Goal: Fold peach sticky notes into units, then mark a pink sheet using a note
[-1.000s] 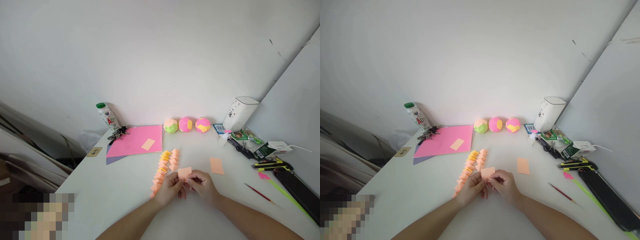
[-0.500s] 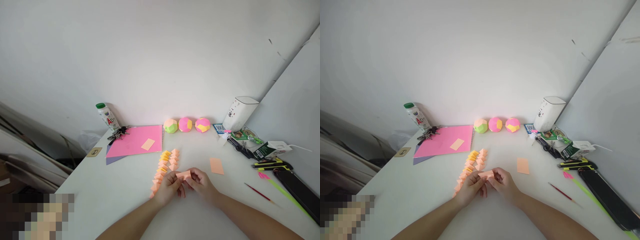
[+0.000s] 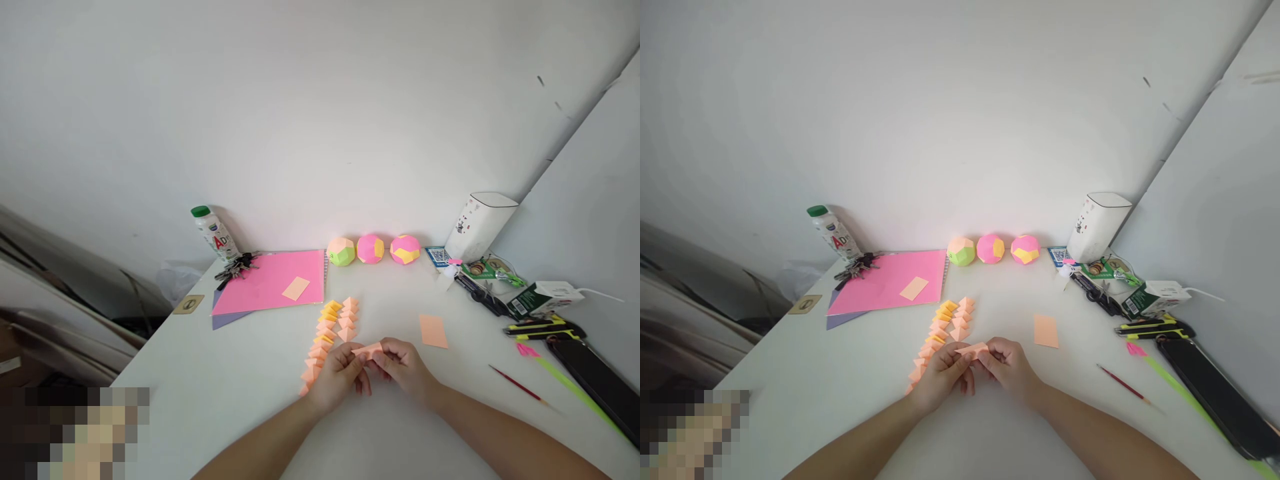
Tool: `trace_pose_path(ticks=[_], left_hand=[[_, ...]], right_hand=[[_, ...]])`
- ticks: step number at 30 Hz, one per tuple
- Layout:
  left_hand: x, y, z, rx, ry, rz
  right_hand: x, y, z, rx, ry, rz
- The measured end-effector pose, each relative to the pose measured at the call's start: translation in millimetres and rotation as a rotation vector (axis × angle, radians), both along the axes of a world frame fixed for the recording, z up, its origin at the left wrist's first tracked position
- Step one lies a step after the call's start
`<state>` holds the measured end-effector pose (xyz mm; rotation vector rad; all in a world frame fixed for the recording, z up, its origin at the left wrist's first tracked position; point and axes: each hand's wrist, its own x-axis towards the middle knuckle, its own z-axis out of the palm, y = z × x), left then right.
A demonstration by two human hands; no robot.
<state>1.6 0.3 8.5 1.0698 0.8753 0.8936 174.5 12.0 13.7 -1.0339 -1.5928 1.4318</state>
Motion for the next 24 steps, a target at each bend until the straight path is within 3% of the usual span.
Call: trace_pose_path(ticks=[6,17,24], left_hand=[[0.4,-1.0,3.8,0.026,0.047,-0.084],[1.8,-2.6,2.6,0.002,0.116,-0.066],[0.3,-3.0,0.7,0.008,0.108,-0.085]], right_hand=[[1.0,0.5,-2.1,-0.021,0.05,0.035],[0.0,-0.5,2.1,0.009,0.004,0.005],[-0.9,-1.4,4.1,-0.011,0.062,0.077]])
